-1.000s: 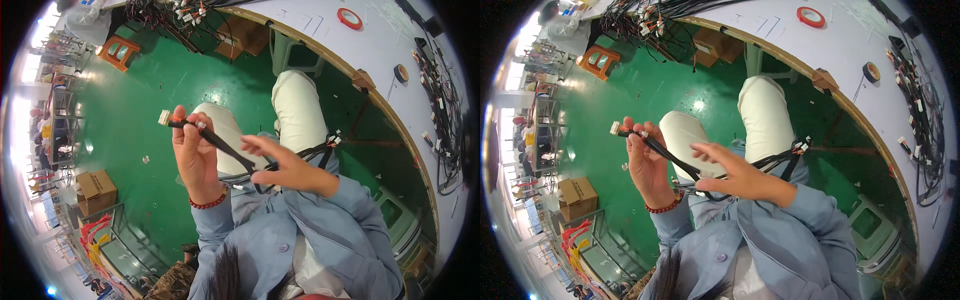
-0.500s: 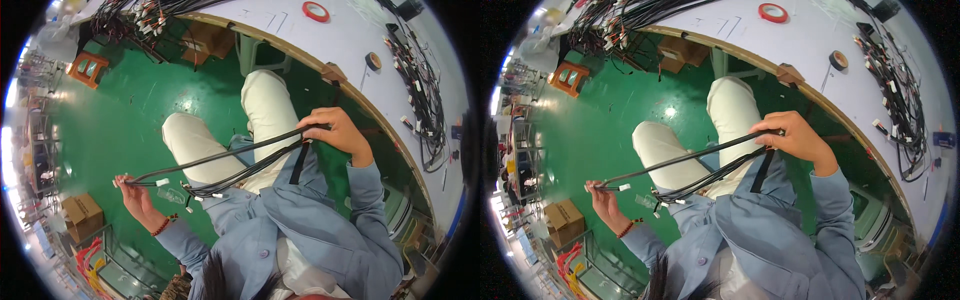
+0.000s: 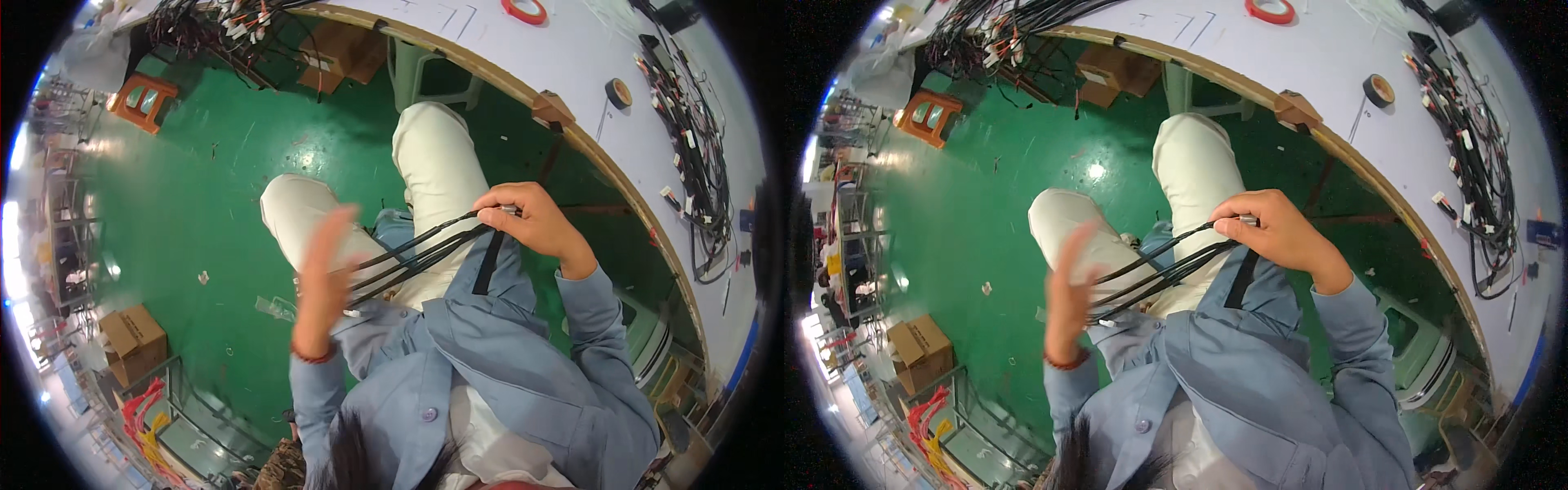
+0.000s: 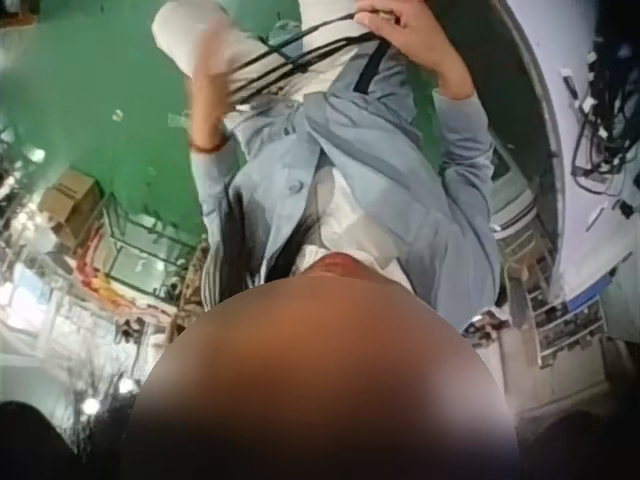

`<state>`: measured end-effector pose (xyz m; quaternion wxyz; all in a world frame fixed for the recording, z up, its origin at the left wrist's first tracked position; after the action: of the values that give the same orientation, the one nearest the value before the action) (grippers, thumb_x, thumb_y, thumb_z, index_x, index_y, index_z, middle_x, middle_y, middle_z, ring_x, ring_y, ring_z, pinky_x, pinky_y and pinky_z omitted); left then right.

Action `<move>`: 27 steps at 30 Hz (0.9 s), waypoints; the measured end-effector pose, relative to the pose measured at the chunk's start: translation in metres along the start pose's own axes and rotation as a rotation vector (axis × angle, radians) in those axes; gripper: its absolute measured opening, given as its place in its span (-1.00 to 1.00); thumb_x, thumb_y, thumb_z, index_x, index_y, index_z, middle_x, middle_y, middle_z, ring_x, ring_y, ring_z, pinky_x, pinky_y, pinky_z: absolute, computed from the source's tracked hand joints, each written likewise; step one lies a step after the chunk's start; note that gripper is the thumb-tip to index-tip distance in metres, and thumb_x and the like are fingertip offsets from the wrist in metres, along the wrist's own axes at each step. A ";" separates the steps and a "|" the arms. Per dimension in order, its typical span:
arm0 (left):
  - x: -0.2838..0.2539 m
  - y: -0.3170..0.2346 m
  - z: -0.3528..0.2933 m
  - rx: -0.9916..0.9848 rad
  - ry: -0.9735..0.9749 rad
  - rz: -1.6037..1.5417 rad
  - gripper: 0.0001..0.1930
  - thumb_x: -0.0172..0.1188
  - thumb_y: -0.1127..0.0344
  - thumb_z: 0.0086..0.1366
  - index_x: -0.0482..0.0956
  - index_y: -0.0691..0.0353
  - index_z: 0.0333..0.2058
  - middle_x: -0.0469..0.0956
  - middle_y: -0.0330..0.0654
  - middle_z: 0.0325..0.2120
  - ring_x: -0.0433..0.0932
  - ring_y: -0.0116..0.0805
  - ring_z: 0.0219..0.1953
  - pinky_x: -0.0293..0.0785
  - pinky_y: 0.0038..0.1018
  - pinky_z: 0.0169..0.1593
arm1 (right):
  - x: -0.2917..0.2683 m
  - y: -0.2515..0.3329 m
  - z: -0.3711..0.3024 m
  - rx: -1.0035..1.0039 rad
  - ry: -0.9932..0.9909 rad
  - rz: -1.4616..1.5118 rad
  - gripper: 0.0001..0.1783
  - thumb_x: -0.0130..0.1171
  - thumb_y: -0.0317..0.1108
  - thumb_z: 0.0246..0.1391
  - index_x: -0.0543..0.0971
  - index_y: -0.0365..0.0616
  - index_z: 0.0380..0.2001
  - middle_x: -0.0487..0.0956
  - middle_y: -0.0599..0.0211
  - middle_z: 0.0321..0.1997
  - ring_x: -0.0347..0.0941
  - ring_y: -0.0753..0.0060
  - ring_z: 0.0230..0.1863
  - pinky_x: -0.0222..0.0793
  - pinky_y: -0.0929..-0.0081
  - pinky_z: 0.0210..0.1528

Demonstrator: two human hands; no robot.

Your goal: Applying electrical tape to secure connectors and bundle wires together on industrial wire harnesses.

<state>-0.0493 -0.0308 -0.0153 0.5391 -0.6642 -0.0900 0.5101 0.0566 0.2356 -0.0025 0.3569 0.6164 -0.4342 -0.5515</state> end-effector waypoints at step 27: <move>0.047 -0.036 0.016 0.230 0.361 0.068 -0.88 0.07 0.37 0.21 0.41 0.27 -0.31 0.47 -0.08 -0.59 0.46 -0.12 -0.59 0.29 -0.29 -0.55 | 0.027 0.031 0.007 -0.410 -0.054 -0.378 -0.89 0.28 -0.43 -0.18 0.55 -0.10 -0.50 0.48 0.42 -0.53 0.36 0.40 -0.44 0.10 0.34 -0.12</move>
<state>-0.0249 0.0248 -0.0120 0.6011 -0.6814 0.0893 0.4078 0.0460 0.1988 0.0153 0.3535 0.5864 -0.2001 -0.7008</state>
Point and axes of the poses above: each hand's wrist, its own z-axis towards the middle knuckle, its own x-axis out of the palm, y = z × x, the point moved 2 cm from there along z, towards the middle knuckle
